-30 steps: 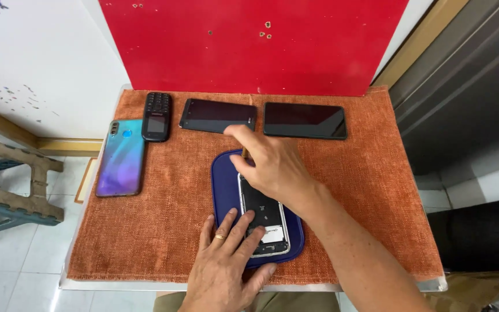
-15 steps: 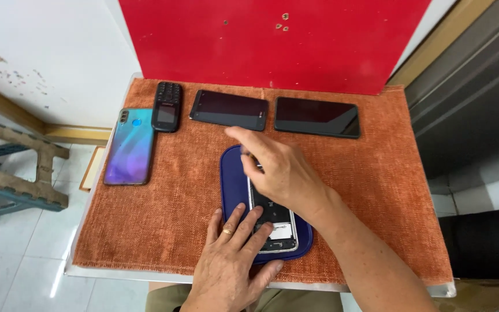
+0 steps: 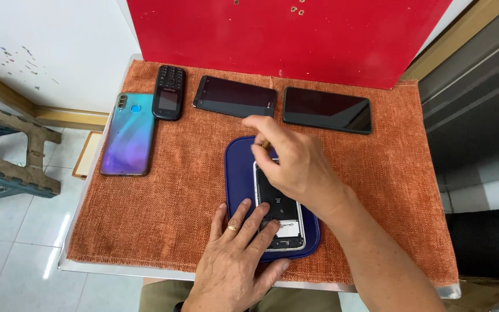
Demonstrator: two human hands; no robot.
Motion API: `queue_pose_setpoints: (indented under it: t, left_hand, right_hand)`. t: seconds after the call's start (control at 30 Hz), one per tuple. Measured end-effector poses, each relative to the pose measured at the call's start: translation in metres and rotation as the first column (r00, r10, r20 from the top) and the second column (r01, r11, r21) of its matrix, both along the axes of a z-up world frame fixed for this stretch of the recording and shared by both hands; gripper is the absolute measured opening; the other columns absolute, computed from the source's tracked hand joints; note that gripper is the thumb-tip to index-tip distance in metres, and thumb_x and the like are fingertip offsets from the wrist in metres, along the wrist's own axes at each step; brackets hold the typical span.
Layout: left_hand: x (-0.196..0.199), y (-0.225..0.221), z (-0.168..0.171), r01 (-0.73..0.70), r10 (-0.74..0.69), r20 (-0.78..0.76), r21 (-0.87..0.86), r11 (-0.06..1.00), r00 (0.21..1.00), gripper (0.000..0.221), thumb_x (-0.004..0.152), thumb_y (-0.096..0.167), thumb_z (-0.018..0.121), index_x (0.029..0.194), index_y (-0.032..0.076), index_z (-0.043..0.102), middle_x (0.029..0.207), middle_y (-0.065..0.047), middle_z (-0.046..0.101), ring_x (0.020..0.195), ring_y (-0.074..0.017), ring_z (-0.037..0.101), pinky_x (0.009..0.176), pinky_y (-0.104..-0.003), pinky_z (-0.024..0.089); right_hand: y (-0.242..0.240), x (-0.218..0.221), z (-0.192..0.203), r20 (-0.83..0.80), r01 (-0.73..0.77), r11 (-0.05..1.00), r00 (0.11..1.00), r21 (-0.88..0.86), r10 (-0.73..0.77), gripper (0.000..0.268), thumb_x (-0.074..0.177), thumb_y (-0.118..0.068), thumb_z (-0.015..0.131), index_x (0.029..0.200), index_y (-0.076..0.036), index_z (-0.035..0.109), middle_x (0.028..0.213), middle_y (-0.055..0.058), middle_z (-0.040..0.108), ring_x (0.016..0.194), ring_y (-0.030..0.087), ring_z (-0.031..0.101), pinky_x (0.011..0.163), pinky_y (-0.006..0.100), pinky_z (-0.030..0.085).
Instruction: Using a precision screwdriver to remove multiple screws from the internal chassis of a smartphone on a repair bench.
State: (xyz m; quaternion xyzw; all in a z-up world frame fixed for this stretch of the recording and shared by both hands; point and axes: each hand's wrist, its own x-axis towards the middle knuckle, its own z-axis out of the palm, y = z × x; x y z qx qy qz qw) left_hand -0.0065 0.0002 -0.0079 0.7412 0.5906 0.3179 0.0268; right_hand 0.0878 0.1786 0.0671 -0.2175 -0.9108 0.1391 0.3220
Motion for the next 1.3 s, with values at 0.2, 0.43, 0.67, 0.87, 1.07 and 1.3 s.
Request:
queue_pose_setpoints:
  t: [0.2, 0.43, 0.67, 0.87, 1.07, 1.3]
  left_hand:
    - [0.0, -0.001, 0.002, -0.012, 0.012, 0.005, 0.021, 1.0, 1.0, 0.052, 0.091, 0.048, 0.069, 0.127, 0.01, 0.068, 0.145, -0.015, 0.059, 0.137, -0.0407, 0.051, 0.114, -0.065, 0.029]
    - [-0.001, -0.002, 0.004, 0.004, -0.004, 0.021, 0.001, 1.0, 1.0, 0.05, 0.093, 0.047, 0.07, 0.127, 0.011, 0.068, 0.146, -0.015, 0.058, 0.138, -0.0408, 0.05, 0.114, -0.065, 0.028]
    - [0.0, 0.0, 0.0, -0.002, 0.002, 0.008, 0.017, 1.0, 1.0, 0.052, 0.093, 0.049, 0.07, 0.128, 0.01, 0.067, 0.145, -0.015, 0.058, 0.138, -0.0402, 0.05, 0.114, -0.065, 0.029]
    - [0.0, 0.001, 0.001, 0.005, -0.005, 0.015, 0.002, 1.0, 1.0, 0.052, 0.095, 0.049, 0.067, 0.128, 0.009, 0.067, 0.147, -0.016, 0.057, 0.139, -0.0409, 0.049, 0.114, -0.065, 0.028]
    - [-0.001, -0.001, 0.003, 0.001, -0.001, 0.018, 0.002, 1.0, 1.0, 0.051, 0.093, 0.049, 0.068, 0.127, 0.01, 0.068, 0.145, -0.015, 0.058, 0.138, -0.0405, 0.05, 0.114, -0.065, 0.029]
    - [-0.001, -0.001, 0.003, -0.007, 0.007, 0.03, 0.031, 0.999, 1.0, 0.05, 0.092, 0.047, 0.07, 0.126, 0.011, 0.069, 0.143, -0.015, 0.06, 0.137, -0.0414, 0.051, 0.113, -0.065, 0.03]
  right_hand:
    - [0.0, -0.001, -0.001, -0.013, 0.121, 0.951, 0.992, 0.286, -0.122, 0.028, 0.09, -0.014, 0.086, 0.108, -0.009, 0.065, 0.079, -0.001, 0.073, 0.074, 0.022, 0.071, 0.079, 0.038, 0.056]
    - [-0.003, 0.0, 0.004, 0.059, 0.055, 0.978, 0.996, 0.204, -0.068, 0.033, 0.083, 0.0, 0.073, 0.112, -0.007, 0.06, 0.125, 0.017, 0.074, 0.141, 0.044, 0.05, 0.116, 0.064, 0.028]
    - [0.002, 0.002, -0.004, 0.049, 0.037, 0.973, 0.998, 0.228, -0.049, 0.037, 0.088, -0.006, 0.082, 0.119, -0.007, 0.061, 0.083, 0.002, 0.073, 0.087, 0.023, 0.069, 0.099, 0.05, 0.045]
    - [-0.004, 0.002, 0.008, 0.069, -0.008, 0.994, 0.998, 0.105, 0.001, 0.044, 0.089, 0.002, 0.069, 0.13, -0.006, 0.056, 0.107, 0.007, 0.072, 0.091, 0.026, 0.072, 0.087, 0.038, 0.058]
    - [-0.006, -0.003, -0.003, 0.01, -0.037, 0.996, 0.999, 0.085, 0.037, 0.035, 0.096, 0.003, 0.068, 0.128, -0.005, 0.058, 0.102, 0.008, 0.076, 0.076, 0.02, 0.073, 0.069, 0.032, 0.062]
    - [-0.007, 0.002, 0.004, 0.053, -0.068, 0.998, 0.996, -0.007, 0.069, 0.049, 0.092, 0.01, 0.062, 0.139, -0.005, 0.054, 0.094, 0.005, 0.069, 0.08, 0.02, 0.071, 0.08, 0.035, 0.059]
